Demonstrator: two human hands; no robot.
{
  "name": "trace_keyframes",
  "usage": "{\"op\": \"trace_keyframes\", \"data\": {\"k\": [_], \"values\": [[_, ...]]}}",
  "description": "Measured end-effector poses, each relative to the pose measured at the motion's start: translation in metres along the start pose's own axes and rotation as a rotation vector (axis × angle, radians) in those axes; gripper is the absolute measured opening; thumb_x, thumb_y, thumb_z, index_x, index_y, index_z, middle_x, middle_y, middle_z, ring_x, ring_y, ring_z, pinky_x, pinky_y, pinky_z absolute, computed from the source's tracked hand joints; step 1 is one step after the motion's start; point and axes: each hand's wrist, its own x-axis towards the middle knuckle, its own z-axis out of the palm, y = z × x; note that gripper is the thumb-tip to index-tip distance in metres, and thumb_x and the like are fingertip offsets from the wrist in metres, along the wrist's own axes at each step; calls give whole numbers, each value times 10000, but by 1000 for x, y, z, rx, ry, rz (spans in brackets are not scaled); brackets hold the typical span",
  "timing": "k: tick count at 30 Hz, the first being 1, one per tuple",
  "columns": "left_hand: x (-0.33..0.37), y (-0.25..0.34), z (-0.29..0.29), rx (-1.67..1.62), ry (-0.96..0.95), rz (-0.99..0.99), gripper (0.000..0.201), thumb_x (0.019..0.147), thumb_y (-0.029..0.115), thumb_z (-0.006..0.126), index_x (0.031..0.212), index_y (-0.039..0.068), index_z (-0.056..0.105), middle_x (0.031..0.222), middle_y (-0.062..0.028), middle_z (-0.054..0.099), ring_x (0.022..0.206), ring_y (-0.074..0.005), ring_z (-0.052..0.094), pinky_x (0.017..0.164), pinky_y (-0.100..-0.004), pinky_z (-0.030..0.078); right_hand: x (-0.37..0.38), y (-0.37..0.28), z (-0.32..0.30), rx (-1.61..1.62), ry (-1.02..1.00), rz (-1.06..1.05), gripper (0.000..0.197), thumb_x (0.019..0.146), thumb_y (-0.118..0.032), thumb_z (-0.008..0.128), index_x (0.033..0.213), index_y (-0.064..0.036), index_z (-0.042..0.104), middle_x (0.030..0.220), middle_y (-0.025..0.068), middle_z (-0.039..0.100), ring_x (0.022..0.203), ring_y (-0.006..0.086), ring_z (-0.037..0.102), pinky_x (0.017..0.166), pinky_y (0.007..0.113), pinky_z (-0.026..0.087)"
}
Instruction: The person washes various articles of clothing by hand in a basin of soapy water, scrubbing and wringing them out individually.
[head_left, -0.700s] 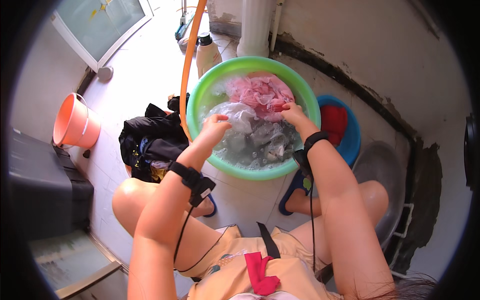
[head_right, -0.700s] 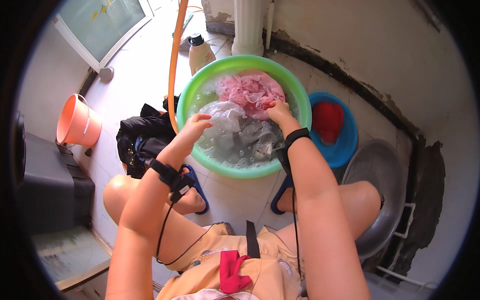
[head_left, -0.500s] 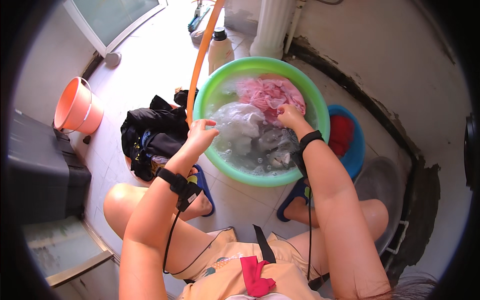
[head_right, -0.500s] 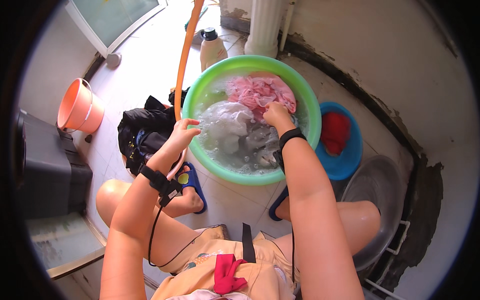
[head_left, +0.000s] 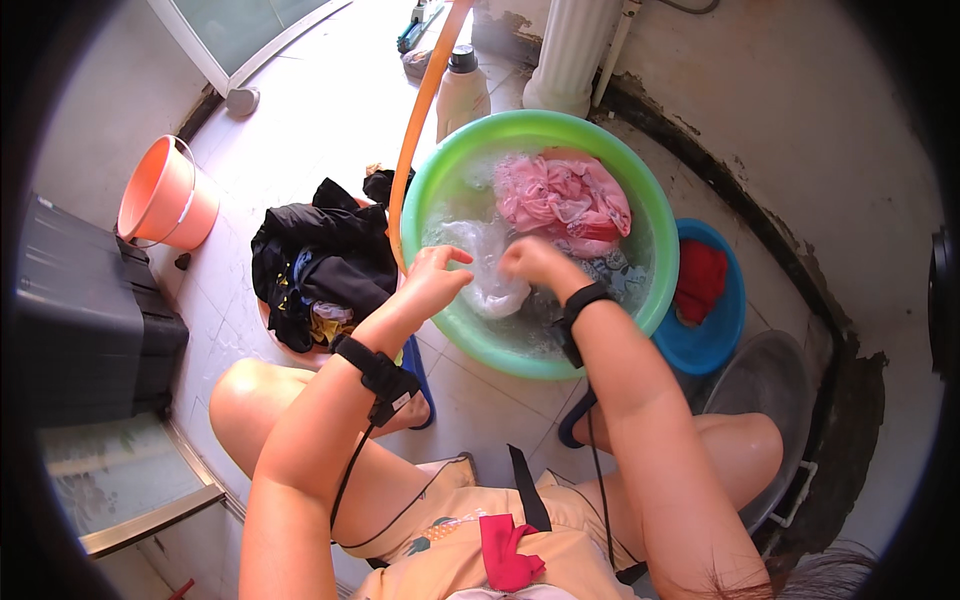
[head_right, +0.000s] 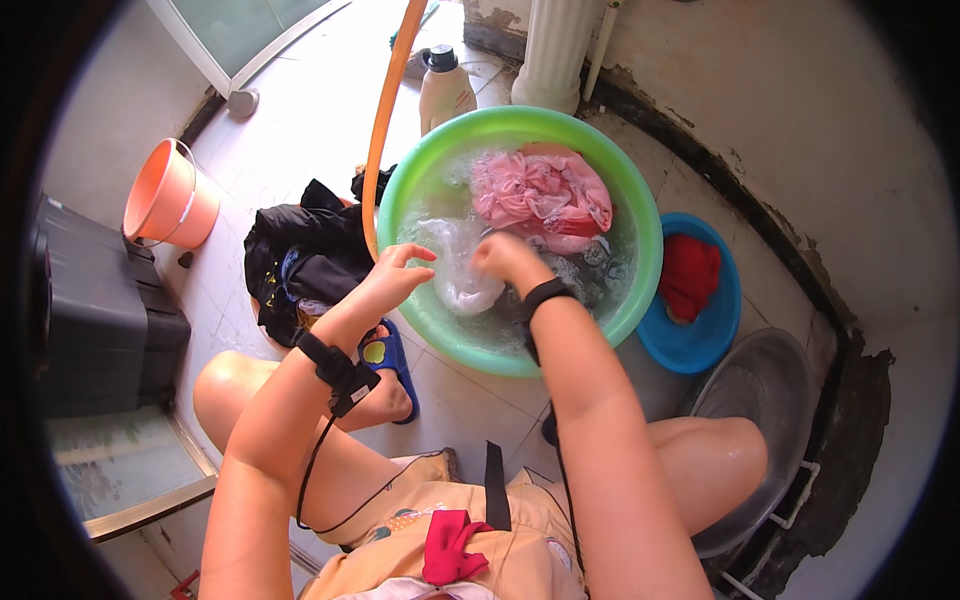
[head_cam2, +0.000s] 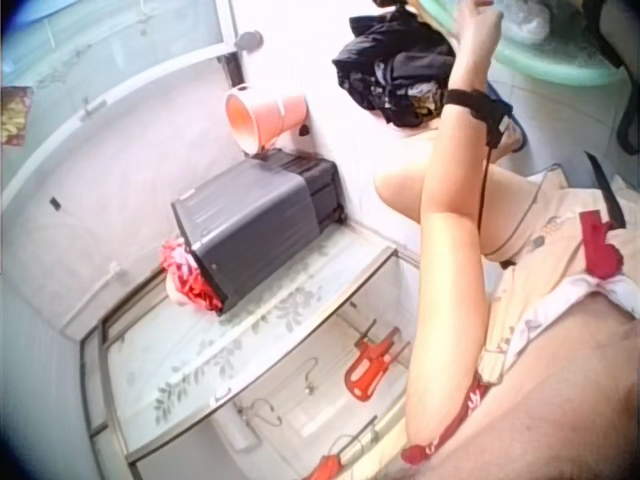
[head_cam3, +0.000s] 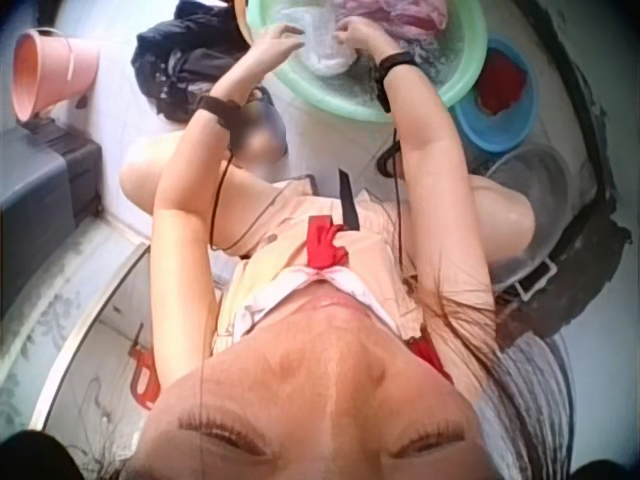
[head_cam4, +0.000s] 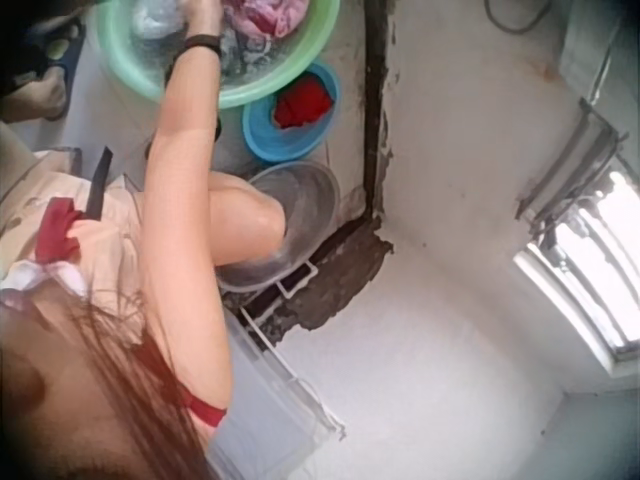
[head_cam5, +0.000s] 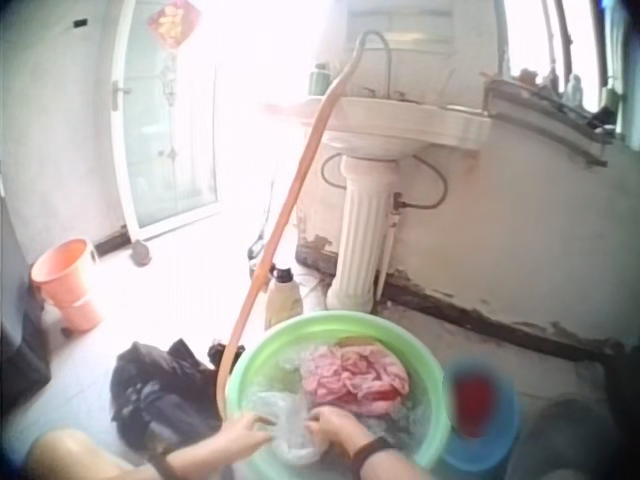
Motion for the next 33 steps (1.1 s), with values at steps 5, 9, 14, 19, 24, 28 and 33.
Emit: {"op": "trace_keyframes", "data": {"k": [5, 9, 14, 19, 24, 28, 33], "values": [[-3, 7, 7, 54, -50, 24, 320, 706, 242, 573, 994, 105, 580, 1196, -175, 386, 1154, -301, 335, 948, -343, 294, -28, 52, -52, -534, 722, 124, 372, 712, -110, 510, 1081, -61, 504, 1058, 132, 545, 996, 296, 507, 874, 414, 360], [4, 3, 10, 59, -82, 37, 309, 736, 249, 574, 999, 87, 567, 1182, -183, 380, 1119, -292, 367, 919, -322, 323, -39, 56, -49, -533, 526, 372, 435, 721, -230, 552, 1117, -66, 475, 1085, 157, 533, 1068, 281, 468, 929, 412, 311], [6, 6, 21, 45, -106, 44, 317, 726, 252, 580, 984, 69, 576, 1111, -179, 445, 1052, -272, 428, 872, -319, 362, -37, 29, -2, -319, 295, 247, 399, 631, -268, 620, 961, -51, 563, 905, 185, 594, 882, 325, 562, 773, 380, 441], [8, 7, 24, 68, -123, 55, 316, 715, 234, 579, 979, 60, 584, 1060, -174, 486, 956, -234, 482, 804, -303, 396, -57, -18, 28, -107, 83, -176, 310, 674, -132, 583, 968, -34, 569, 845, 135, 613, 809, 249, 591, 696, 343, 452], [12, 5, 29, 73, -119, 132, 398, 692, 227, 601, 1050, 60, 551, 1097, -183, 468, 949, -234, 471, 816, -312, 387, -114, -57, -43, 47, 225, -234, 235, 725, -45, 561, 956, -4, 561, 798, 80, 596, 750, 115, 546, 677, 248, 441], [7, 13, 37, 65, -138, 74, 559, 666, 267, 652, 1163, 85, 473, 1241, -185, 364, 1162, -283, 344, 943, -346, 313, -151, -76, -82, 270, 324, -259, 200, 744, -99, 606, 911, 8, 576, 794, 90, 588, 748, 147, 554, 687, 259, 437], [11, 17, 58, 100, -26, 391, 511, 666, 262, 632, 1125, 78, 505, 1241, -192, 375, 1135, -298, 385, 915, -347, 354, -175, -108, -97, 439, 390, -303, 199, 762, -122, 601, 907, 12, 571, 822, 36, 575, 752, 102, 521, 674, 236, 426]]}}
